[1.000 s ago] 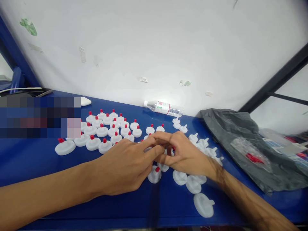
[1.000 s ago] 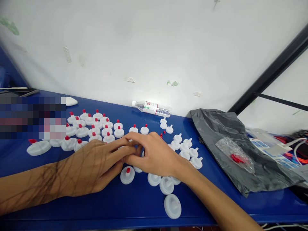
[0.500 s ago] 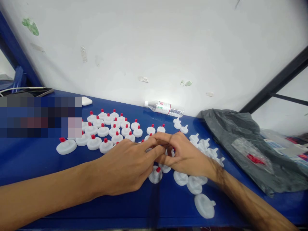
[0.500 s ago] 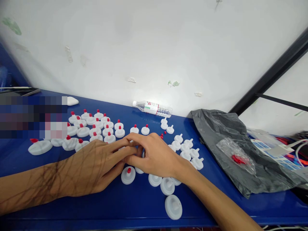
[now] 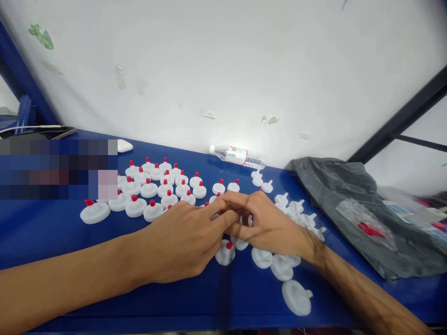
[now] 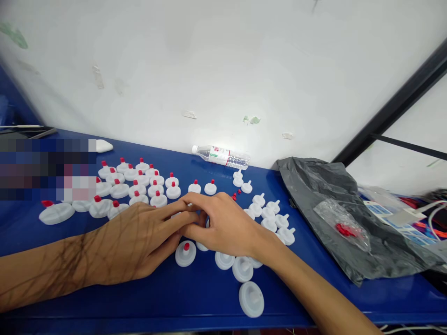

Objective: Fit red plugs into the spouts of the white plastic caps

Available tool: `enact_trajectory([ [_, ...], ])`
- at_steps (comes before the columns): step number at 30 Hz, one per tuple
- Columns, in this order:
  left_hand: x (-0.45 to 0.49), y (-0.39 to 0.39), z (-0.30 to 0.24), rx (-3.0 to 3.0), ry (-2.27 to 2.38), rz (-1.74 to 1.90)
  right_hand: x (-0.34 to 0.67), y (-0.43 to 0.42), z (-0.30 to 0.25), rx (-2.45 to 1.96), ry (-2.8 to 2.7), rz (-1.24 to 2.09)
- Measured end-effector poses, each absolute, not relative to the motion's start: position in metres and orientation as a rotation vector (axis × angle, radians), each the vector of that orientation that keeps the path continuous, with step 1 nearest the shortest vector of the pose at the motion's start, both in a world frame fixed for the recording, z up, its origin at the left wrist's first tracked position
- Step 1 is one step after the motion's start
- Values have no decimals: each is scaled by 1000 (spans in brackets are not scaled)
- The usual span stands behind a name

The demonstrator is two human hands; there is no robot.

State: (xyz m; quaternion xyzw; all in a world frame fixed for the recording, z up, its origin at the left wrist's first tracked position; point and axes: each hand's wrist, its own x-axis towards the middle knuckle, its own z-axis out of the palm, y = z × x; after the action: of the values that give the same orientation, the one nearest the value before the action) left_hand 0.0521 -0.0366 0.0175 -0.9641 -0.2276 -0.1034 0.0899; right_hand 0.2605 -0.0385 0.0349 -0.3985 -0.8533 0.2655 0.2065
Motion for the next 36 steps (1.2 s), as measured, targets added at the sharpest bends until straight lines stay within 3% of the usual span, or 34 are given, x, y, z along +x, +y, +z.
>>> enact_trajectory([
  [7, 54, -37, 18, -2868, -634, -178, 260, -38, 35, -1219, -2414, 728],
  [36, 53, -36, 15, -2926, -703, -250, 260, -38, 37, -1251, -2466, 644],
])
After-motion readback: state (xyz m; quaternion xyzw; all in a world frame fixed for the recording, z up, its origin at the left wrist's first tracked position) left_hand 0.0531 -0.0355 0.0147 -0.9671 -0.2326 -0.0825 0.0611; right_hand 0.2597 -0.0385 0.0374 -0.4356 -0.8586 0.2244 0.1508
